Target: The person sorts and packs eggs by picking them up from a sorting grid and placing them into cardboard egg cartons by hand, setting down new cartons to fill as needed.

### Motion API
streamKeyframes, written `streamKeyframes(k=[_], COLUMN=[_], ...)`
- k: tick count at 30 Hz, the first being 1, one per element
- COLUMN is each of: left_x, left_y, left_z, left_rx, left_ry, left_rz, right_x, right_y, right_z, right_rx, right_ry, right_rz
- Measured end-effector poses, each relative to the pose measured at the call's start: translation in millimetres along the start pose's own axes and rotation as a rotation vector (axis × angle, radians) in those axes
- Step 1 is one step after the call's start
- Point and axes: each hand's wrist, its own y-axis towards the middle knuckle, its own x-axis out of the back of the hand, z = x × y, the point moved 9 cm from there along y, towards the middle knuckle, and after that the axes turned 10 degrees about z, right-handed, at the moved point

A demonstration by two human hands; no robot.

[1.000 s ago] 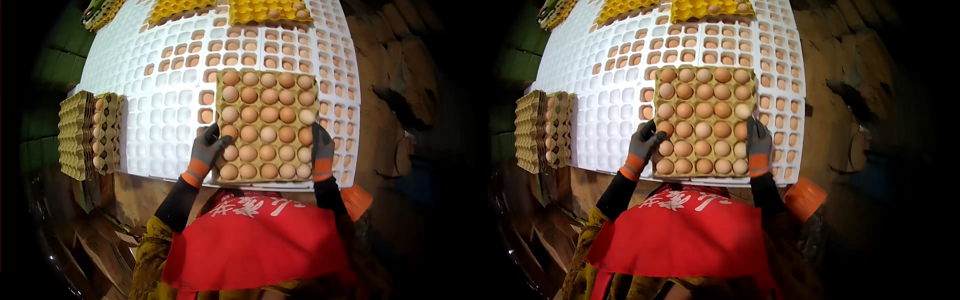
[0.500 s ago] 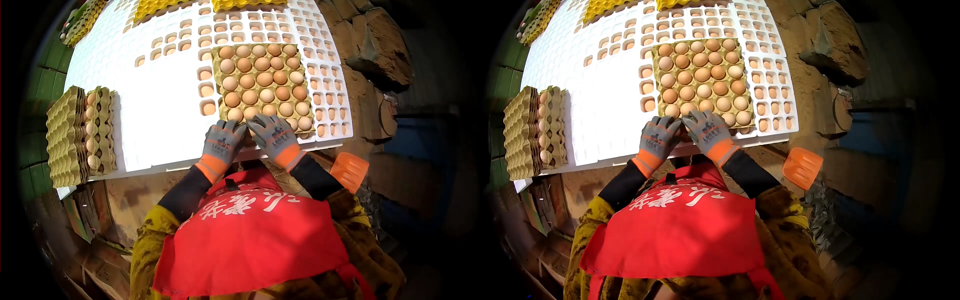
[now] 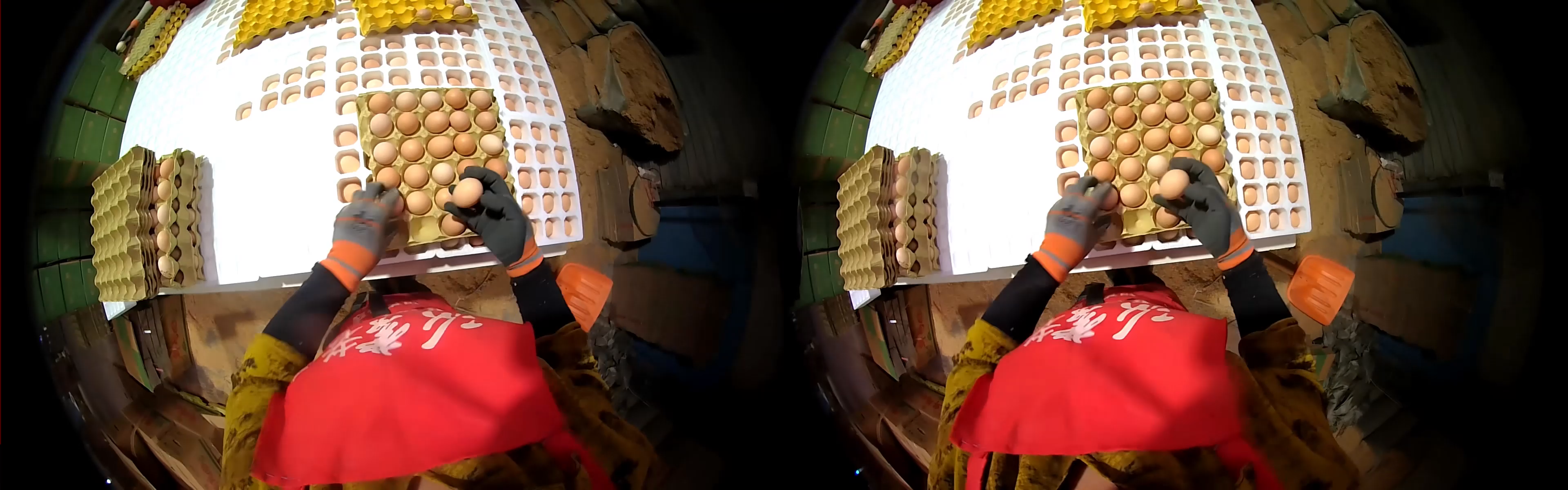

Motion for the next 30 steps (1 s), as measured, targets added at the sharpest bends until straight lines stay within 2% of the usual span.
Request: streamKeyframes(k=[1, 3, 4, 5, 6, 7, 8, 9, 11, 12, 13, 14, 15, 16, 17, 18, 19, 21, 23, 25, 27, 28, 29, 30], left_x=[-18.6, -20.9, -14.9, -10.6, -21.3, -29.5, -22.5, -16.9, 5.8, 6.2, 4.9, 12.2, 20.8, 21.9, -2.1, -30.2, -3.5, 0.7, 28.1, 53.8, 73.7, 84.8, 92.0, 90.2], left_y=[11.4, 17.4, 15.7, 10.3, 8.7, 3.1, -2.1, -4.7, 2.9, 9.7, 16.7, 30.2, 36.3, 35.8, 51.5, 61.7, 62.1, 63.3, 35.3, -10.3, -64.5, -97.8, -128.7, -157.7], left_z=[0.9, 10.6, 20.6, 32.4, 56.7, 66.7, 70.5, 71.5, 71.6, 77.1, 82.5, 78.4, 58.9, 41.8, 41.7, 50.0, 23.3, 26.5, 39.2, 63.2, 105.2, 126.2, 150.0, 175.4], left_rx=[0.048, 0.043, 0.094, 0.148, 0.082, 0.289, 0.269, 0.243, 0.141, 0.233, 0.325, 0.223, 0.018, 0.044, 0.146, 0.207, 0.181, 0.181, 0.147, 0.171, 0.278, 0.253, 0.329, 0.421], left_ry=[0.124, 0.015, -0.214, -0.444, -0.709, -1.336, -1.553, -1.771, -1.700, -1.520, -1.340, -0.903, -0.272, -0.062, 0.041, 0.057, 0.306, 0.257, -0.019, -0.292, -0.249, -0.242, -0.164, -0.215], left_rz=[0.121, 0.086, 0.077, 0.070, -0.051, 0.125, 0.120, 0.112, 0.038, 0.071, 0.097, -0.007, -0.145, -0.236, -0.043, 0.051, 0.007, 0.064, -0.166, -0.344, -0.343, -0.412, -0.385, -0.364], right_x=[2.7, 7.6, -36.2, -62.9, -65.0, -59.5, -58.5, -52.3, -29.2, -5.6, 9.3, 6.2, -0.4, -11.8, -31.6, -44.5, -52.1, -49.2, -54.1, -61.2, -58.1, -74.8, -96.3, -113.3], right_y=[4.5, 20.4, 26.6, 27.3, 35.4, 41.5, 40.8, 41.8, 39.6, 38.7, 38.1, 39.2, 40.4, 53.1, 63.9, 65.0, 72.1, 86.9, 89.0, 76.3, 70.2, 63.6, 56.7, 49.9], right_z=[-5.9, -14.1, 0.6, -3.1, -27.1, -49.2, -52.3, -40.6, -7.9, -8.2, -2.0, 8.5, 13.3, 20.3, 19.1, 12.9, 2.8, -24.3, -19.8, 7.4, 15.3, 10.8, 1.3, -24.6], right_rx=[-0.089, -0.250, 0.250, 0.196, 0.157, 0.111, 0.132, 0.136, 0.128, -0.164, -0.181, -0.179, -0.182, 0.000, 0.215, 0.269, 0.115, -0.030, 0.009, 0.169, 0.117, 0.125, 0.135, 0.184], right_ry=[-0.214, -0.643, -1.340, -1.742, -2.014, -2.287, -2.289, -1.959, -1.300, -0.800, -0.552, -0.536, -0.511, -0.920, -1.318, -1.678, -1.916, -2.231, -2.153, -1.829, -1.240, -1.242, -1.243, -1.270], right_rz=[0.011, 0.047, 0.290, 0.308, 0.354, 0.396, 0.390, 0.341, 0.242, 0.164, 0.105, 0.108, 0.115, 0.223, 0.337, 0.290, 0.262, 0.282, 0.294, 0.160, 0.114, 0.143, 0.165, 0.214])
